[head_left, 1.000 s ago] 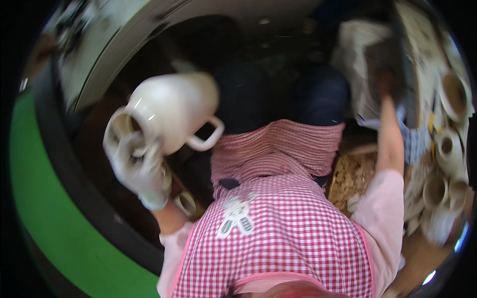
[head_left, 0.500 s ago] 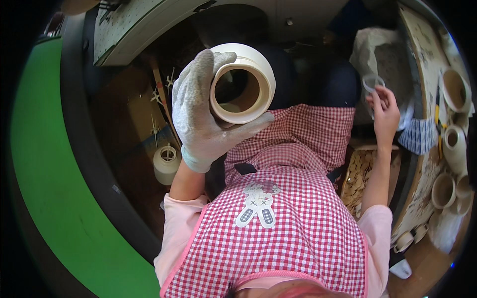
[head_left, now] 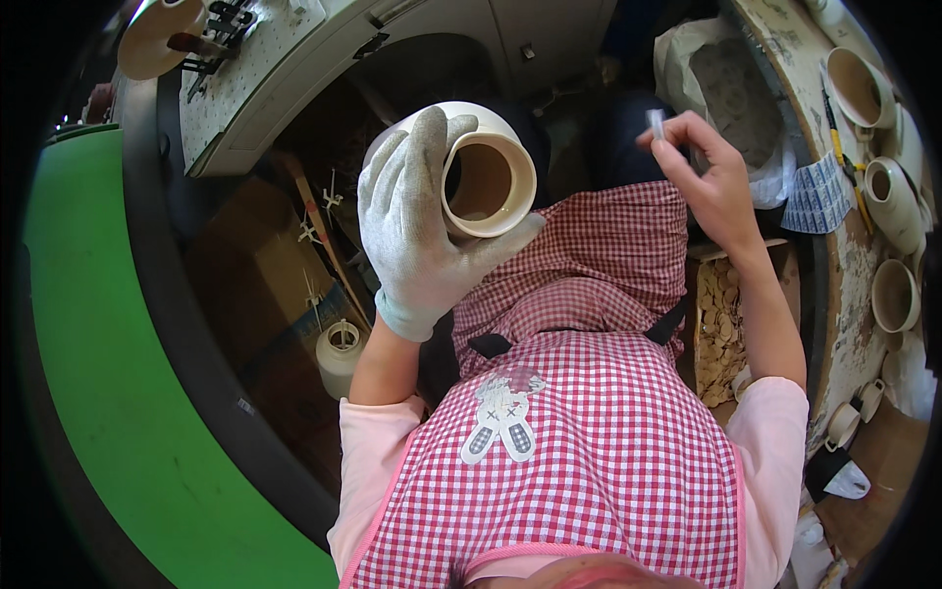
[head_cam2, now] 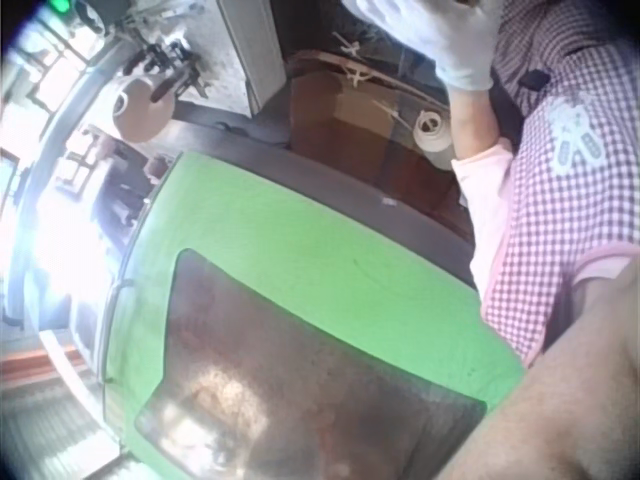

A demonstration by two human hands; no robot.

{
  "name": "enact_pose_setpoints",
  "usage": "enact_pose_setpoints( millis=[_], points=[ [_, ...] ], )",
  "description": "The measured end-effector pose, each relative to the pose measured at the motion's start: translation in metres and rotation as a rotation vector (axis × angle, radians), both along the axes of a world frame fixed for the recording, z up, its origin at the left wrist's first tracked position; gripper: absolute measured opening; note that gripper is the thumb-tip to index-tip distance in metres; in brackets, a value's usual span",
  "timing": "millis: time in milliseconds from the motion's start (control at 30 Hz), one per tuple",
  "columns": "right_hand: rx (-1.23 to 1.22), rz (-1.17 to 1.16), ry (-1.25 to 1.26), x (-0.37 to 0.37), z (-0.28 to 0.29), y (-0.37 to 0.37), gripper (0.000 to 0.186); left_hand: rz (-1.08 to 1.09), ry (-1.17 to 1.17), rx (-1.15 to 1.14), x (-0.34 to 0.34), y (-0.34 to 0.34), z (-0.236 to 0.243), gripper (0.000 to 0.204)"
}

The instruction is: The person sits and repeatedly picks up white ceramic pitchers, smooths the rim and base with a small tool, and places them on a nearby rack. The person also uses a small wooden disc to rub the exterior surface of each pitcher.

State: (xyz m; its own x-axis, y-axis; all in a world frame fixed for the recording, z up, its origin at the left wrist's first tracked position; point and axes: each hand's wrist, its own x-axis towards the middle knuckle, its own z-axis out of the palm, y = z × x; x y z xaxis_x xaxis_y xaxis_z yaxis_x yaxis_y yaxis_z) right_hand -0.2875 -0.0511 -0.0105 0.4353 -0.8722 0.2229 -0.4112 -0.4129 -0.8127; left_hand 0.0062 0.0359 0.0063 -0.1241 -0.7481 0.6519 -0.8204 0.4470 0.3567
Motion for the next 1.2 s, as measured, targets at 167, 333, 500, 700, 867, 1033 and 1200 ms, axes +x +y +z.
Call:
enact_pose_setpoints(
  millis=[167,333,500,700,867,1033,1200],
  points=[
    [0.363,0.272,-0.468,0.062,0.045,0.040,0.049,-0.009,-0.012,0.046,-0.006,0.000,0.001,0.109],
    [-0.137,0.275,-0.061,0.088,0.040,0.034,0.032,-0.014,-0.099,0.029,-0.011,-0.004,0.001,0.111],
    [-0.383,0.209,0.149,0.098,0.032,0.035,0.036,-0.008,-0.041,0.072,-0.008,-0.011,-0.006,0.094],
    [-0.480,0.420,0.348,0.099,0.027,0.009,0.031,-0.027,-0.071,0.077,-0.014,-0.017,-0.005,0.094],
    [-0.121,0.650,0.389,0.079,0.047,-0.014,0.024,-0.063,-0.023,0.098,-0.021,-0.020,0.004,0.089],
    [0.077,0.564,0.113,0.076,0.048,-0.006,0.028,-0.152,-0.044,0.044,-0.023,-0.035,0.010,0.073],
    [0.288,0.409,-0.009,0.070,0.039,-0.001,0.036,-0.151,-0.018,0.135,-0.032,-0.045,0.009,0.068]
  ],
)
